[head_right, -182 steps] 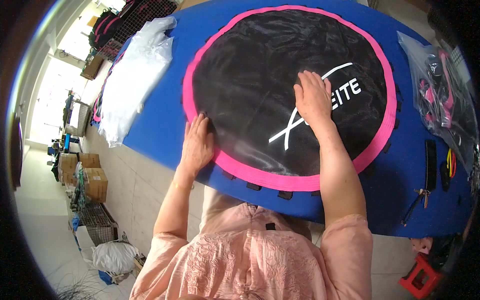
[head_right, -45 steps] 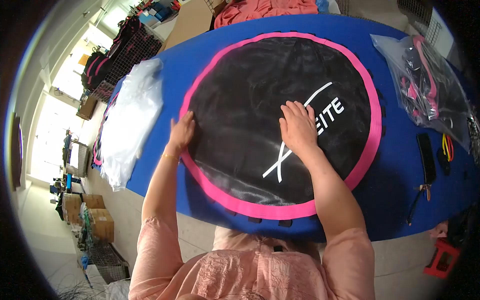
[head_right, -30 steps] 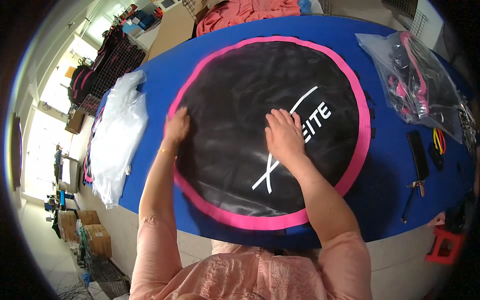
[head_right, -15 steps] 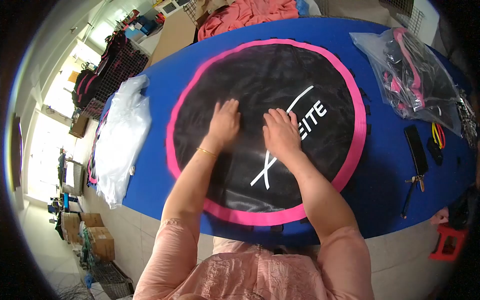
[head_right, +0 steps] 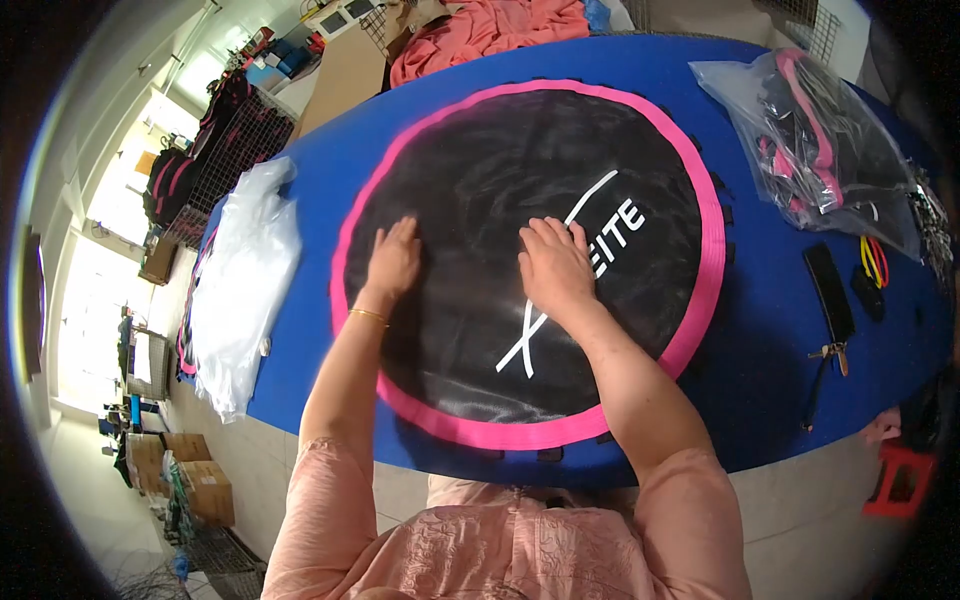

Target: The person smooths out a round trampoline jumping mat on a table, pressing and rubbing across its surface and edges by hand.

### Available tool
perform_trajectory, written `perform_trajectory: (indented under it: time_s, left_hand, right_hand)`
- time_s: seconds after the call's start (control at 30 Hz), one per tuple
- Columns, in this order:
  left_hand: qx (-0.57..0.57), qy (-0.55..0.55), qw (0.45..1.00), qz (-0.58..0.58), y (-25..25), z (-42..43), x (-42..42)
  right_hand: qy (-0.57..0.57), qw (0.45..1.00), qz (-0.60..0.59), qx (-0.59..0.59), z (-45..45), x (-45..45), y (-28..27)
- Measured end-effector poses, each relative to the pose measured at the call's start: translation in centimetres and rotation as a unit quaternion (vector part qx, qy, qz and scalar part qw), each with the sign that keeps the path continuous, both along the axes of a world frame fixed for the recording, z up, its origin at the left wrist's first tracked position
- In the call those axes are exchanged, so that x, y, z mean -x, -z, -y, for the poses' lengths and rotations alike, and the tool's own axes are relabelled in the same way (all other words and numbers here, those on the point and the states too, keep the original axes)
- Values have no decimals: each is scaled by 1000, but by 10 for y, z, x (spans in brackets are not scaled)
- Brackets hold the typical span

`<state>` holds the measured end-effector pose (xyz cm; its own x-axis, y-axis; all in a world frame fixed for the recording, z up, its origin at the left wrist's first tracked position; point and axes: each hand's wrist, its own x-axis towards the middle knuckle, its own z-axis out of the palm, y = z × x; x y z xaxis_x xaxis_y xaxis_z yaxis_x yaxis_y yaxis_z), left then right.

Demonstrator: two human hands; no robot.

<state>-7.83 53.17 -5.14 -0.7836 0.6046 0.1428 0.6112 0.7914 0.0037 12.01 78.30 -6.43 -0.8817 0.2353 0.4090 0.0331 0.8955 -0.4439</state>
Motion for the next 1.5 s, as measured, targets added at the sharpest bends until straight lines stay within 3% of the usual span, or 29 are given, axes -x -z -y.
perform_trajectory:
  time_s: [0.13,0.27,0.5,0.73,0.9,1.0,1.3,1.5]
  left_hand:
    - [40,-56,998,10,-5,32,22]
    - [11,-44,999,10,3,29,23]
    - [-115,88,988,60,3,-43,-42]
    - [-91,166,982,15,0,-72,-89]
    - [-95,201,974,33,-10,-40,-132]
    - [-91,202,975,6,-16,-15,-147]
    - [-14,6,999,36,-19,52,-107]
    - [-48,53,997,18,-12,39,-122]
  right_hand:
    - [0,1000,5,2,0,1,0]
    - [3,1000,3,2,1,-1,-2]
    - [0,1000,-6,1,0,2,2]
    - [-3,1000,-8,7,-2,2,2]
    - [-3,999,-41,12,-3,2,5]
    - [-5,999,-36,5,-3,2,5]
    - [-2,1000,-3,28,-3,2,0]
    - [1,999,6,31,-1,2,-2]
